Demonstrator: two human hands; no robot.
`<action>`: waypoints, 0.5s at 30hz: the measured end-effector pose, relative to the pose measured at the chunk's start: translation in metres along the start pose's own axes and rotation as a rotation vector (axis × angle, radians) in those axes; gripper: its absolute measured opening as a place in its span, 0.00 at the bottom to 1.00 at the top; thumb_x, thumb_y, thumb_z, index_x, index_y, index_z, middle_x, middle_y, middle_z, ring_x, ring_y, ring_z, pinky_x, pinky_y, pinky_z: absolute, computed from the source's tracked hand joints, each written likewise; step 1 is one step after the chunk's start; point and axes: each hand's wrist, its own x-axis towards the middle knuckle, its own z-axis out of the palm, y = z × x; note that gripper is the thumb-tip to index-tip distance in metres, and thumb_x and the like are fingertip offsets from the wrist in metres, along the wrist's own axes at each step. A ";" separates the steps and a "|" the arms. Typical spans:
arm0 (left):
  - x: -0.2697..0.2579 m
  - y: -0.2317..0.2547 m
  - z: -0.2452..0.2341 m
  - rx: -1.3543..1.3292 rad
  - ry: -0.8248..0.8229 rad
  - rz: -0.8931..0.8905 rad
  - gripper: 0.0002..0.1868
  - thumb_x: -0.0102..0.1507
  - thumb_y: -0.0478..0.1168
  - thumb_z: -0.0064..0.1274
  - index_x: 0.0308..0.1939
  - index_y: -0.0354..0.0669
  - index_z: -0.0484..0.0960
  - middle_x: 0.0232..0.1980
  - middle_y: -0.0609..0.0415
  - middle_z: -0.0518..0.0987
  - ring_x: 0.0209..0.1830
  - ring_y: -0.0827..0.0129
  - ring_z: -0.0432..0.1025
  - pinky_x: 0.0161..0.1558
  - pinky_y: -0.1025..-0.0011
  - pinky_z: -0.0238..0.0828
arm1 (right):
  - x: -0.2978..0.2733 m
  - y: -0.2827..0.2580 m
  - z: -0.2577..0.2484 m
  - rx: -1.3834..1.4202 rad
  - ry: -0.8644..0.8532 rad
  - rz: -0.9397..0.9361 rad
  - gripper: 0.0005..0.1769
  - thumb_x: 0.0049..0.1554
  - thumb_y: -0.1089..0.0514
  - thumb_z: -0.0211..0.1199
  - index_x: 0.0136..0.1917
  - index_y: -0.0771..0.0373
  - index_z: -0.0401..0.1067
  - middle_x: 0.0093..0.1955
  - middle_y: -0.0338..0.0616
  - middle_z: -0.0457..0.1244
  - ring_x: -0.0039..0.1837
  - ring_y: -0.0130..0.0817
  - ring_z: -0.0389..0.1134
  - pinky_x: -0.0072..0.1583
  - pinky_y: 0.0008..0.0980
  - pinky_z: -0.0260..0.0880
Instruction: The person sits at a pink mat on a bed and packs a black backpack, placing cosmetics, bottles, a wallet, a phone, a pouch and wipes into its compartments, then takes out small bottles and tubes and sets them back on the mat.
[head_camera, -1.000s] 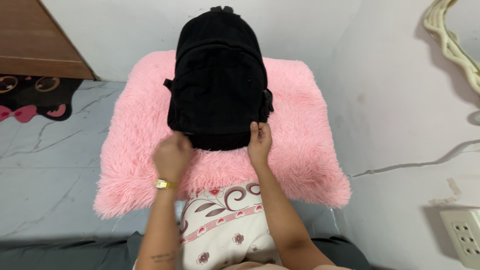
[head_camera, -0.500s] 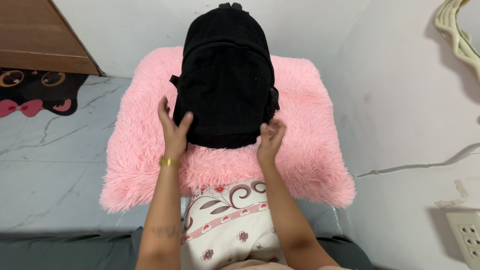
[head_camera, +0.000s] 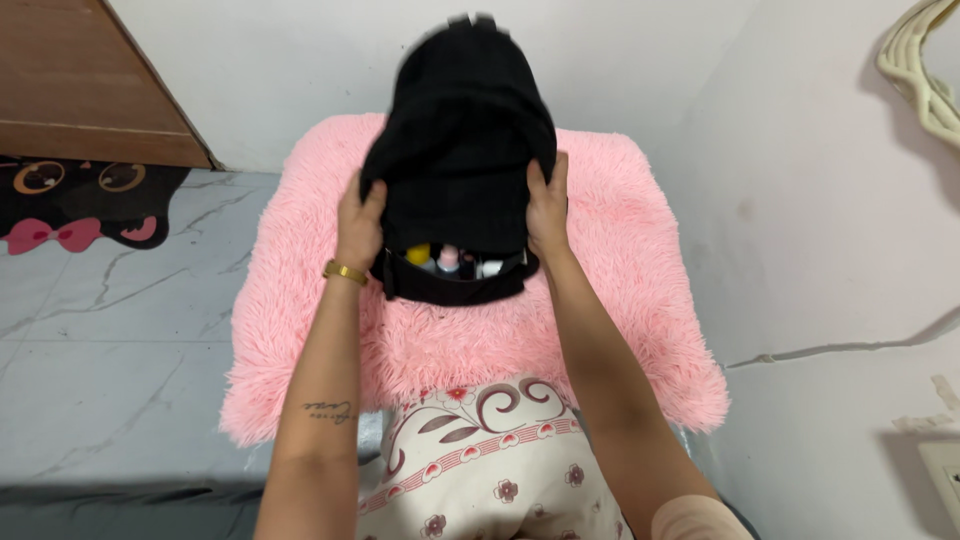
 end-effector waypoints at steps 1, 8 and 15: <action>0.000 0.008 -0.005 -0.022 0.002 -0.005 0.21 0.73 0.45 0.49 0.64 0.32 0.74 0.59 0.52 0.79 0.57 0.71 0.71 0.61 0.72 0.68 | -0.001 -0.001 0.006 0.068 -0.029 -0.031 0.13 0.74 0.52 0.55 0.64 0.62 0.59 0.60 0.41 0.59 0.64 0.31 0.58 0.69 0.32 0.61; -0.004 0.054 -0.088 0.127 0.135 0.160 0.17 0.77 0.43 0.49 0.61 0.31 0.75 0.56 0.52 0.79 0.57 0.71 0.69 0.62 0.71 0.68 | -0.006 0.013 0.087 0.299 -0.081 -0.007 0.19 0.65 0.48 0.55 0.64 0.57 0.59 0.61 0.36 0.60 0.62 0.26 0.59 0.66 0.28 0.61; -0.056 0.034 -0.141 0.263 0.275 0.130 0.19 0.75 0.43 0.47 0.63 0.32 0.74 0.60 0.51 0.79 0.60 0.69 0.70 0.64 0.70 0.65 | -0.041 0.062 0.132 0.067 -0.173 0.030 0.14 0.70 0.53 0.57 0.63 0.60 0.62 0.57 0.37 0.58 0.60 0.26 0.57 0.65 0.28 0.58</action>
